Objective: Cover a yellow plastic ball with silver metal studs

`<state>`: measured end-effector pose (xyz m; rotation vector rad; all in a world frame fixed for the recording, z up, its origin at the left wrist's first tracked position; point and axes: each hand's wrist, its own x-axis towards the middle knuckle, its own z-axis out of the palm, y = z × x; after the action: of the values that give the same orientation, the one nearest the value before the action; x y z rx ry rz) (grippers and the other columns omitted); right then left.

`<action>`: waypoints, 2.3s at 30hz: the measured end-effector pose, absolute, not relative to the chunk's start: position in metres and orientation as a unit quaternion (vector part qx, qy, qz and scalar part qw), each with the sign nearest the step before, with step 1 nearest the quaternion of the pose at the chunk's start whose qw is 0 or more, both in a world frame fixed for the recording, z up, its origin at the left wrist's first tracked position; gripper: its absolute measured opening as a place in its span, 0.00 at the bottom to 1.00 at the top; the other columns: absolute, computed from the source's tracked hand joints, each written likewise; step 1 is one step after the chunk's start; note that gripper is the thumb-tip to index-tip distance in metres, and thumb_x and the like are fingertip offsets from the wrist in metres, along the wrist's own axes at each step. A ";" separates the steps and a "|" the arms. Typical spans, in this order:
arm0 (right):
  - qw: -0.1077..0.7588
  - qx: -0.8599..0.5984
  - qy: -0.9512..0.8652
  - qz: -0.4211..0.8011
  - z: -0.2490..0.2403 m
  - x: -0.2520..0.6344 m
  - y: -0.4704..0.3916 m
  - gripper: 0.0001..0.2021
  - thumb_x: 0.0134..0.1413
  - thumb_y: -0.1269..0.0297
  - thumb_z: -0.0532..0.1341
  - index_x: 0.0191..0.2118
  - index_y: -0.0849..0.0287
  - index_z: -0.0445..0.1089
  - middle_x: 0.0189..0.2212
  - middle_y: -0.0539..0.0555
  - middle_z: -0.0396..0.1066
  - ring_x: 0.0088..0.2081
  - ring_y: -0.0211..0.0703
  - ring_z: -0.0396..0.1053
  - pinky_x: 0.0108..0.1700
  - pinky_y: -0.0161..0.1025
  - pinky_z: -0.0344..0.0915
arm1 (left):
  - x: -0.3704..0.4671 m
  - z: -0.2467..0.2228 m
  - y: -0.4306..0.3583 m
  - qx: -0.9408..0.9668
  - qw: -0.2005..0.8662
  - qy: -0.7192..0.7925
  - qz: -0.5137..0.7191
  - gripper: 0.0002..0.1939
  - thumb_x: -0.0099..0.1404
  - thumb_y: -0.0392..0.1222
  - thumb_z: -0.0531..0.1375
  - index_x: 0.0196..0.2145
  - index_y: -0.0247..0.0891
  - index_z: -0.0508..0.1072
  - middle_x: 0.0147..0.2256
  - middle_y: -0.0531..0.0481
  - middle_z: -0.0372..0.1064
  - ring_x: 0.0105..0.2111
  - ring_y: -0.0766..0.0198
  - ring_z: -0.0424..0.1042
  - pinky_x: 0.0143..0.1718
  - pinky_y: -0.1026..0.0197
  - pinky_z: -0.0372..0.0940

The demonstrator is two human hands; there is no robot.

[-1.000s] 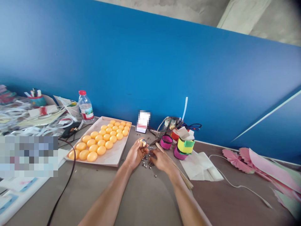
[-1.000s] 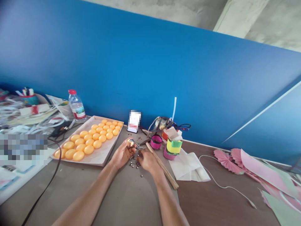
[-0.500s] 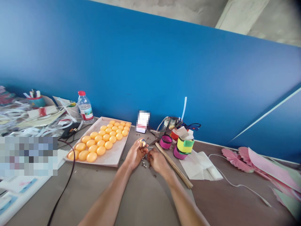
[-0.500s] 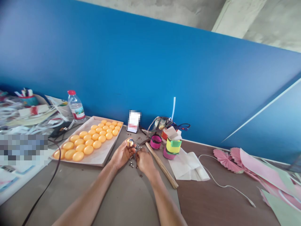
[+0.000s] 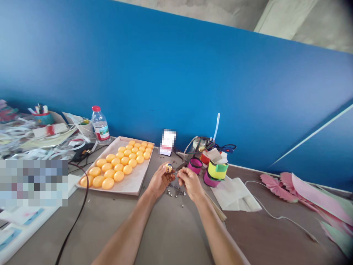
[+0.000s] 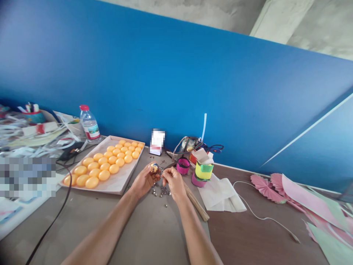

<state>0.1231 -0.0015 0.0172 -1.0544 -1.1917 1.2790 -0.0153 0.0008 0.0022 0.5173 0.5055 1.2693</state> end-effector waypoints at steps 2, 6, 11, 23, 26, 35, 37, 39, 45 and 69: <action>0.527 -0.439 -0.487 0.541 0.018 0.122 -0.002 0.08 0.42 0.61 0.62 0.24 0.59 0.64 0.20 0.44 0.63 0.16 0.29 0.57 0.21 0.32 0.50 | -0.015 0.003 0.001 0.238 0.745 0.231 0.579 0.19 0.58 0.44 0.59 0.46 0.38 0.64 0.30 0.47 0.70 0.27 0.64 0.71 0.33 0.60 0.65; 0.527 -0.427 -0.438 0.590 0.025 0.122 -0.003 0.11 0.38 0.58 0.65 0.23 0.59 0.66 0.19 0.45 0.62 0.16 0.28 0.53 0.20 0.32 0.47 | -0.014 0.004 0.000 0.245 0.746 0.234 0.573 0.18 0.58 0.43 0.59 0.45 0.38 0.64 0.30 0.47 0.70 0.26 0.65 0.70 0.32 0.61 0.65; 0.516 -0.378 -0.399 0.657 0.031 0.123 -0.004 0.12 0.33 0.60 0.68 0.27 0.60 0.70 0.19 0.46 0.63 0.18 0.31 0.56 0.22 0.33 0.51 | -0.013 0.003 0.001 0.250 0.744 0.219 0.580 0.18 0.57 0.44 0.59 0.45 0.37 0.64 0.29 0.48 0.70 0.25 0.65 0.70 0.31 0.60 0.65; 0.514 -0.379 -0.379 0.670 0.029 0.124 -0.003 0.12 0.31 0.64 0.68 0.29 0.59 0.70 0.20 0.47 0.67 0.19 0.32 0.59 0.24 0.33 0.54 | -0.012 0.001 0.000 0.268 0.742 0.214 0.575 0.19 0.57 0.45 0.60 0.45 0.37 0.64 0.30 0.48 0.70 0.26 0.64 0.70 0.32 0.60 0.64; 0.519 -0.404 -0.401 0.637 0.028 0.121 -0.005 0.12 0.33 0.65 0.66 0.29 0.58 0.69 0.20 0.46 0.67 0.18 0.31 0.58 0.24 0.33 0.52 | -0.011 0.002 -0.001 0.270 0.742 0.220 0.573 0.19 0.57 0.46 0.59 0.45 0.37 0.64 0.30 0.48 0.69 0.26 0.64 0.70 0.32 0.60 0.65; 0.522 -0.467 -0.508 0.501 0.021 0.117 -0.004 0.05 0.40 0.63 0.62 0.24 0.58 0.68 0.19 0.44 0.58 0.19 0.31 0.53 0.24 0.33 0.50 | -0.007 -0.002 -0.001 0.292 0.734 0.221 0.572 0.19 0.58 0.44 0.59 0.46 0.36 0.64 0.31 0.48 0.69 0.27 0.63 0.70 0.33 0.57 0.66; 0.517 -0.473 -0.508 0.501 0.020 0.116 -0.004 0.05 0.39 0.62 0.62 0.24 0.58 0.67 0.19 0.44 0.58 0.18 0.31 0.52 0.23 0.33 0.50 | -0.006 -0.001 -0.001 0.297 0.731 0.223 0.572 0.18 0.58 0.44 0.59 0.45 0.36 0.65 0.31 0.48 0.68 0.28 0.62 0.71 0.33 0.57 0.66; 0.513 -0.478 -0.505 0.503 0.020 0.115 -0.003 0.06 0.39 0.62 0.62 0.24 0.58 0.67 0.19 0.44 0.58 0.18 0.32 0.52 0.23 0.33 0.49 | -0.005 0.001 -0.003 0.301 0.728 0.225 0.573 0.18 0.57 0.44 0.59 0.45 0.36 0.65 0.32 0.48 0.69 0.29 0.62 0.71 0.34 0.56 0.66; 0.521 -0.476 -0.508 0.494 0.020 0.115 -0.004 0.06 0.39 0.62 0.61 0.24 0.58 0.66 0.18 0.45 0.57 0.19 0.32 0.52 0.22 0.32 0.50 | -0.004 0.003 -0.004 0.310 0.722 0.238 0.571 0.19 0.57 0.45 0.60 0.45 0.36 0.65 0.31 0.48 0.69 0.29 0.62 0.71 0.34 0.57 0.66; 0.505 -0.477 -0.673 0.256 0.018 0.114 -0.010 0.06 0.50 0.65 0.55 0.28 0.57 0.68 0.28 0.52 0.70 0.34 0.43 0.66 0.40 0.39 0.61 | -0.002 0.005 -0.004 0.279 0.719 0.256 0.582 0.21 0.52 0.46 0.63 0.42 0.35 0.68 0.27 0.51 0.68 0.27 0.66 0.68 0.31 0.61 0.64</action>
<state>0.1138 -0.0097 0.0178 -1.1500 -1.6238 0.6178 -0.0023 -0.0041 0.0051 0.6180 0.5670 1.2875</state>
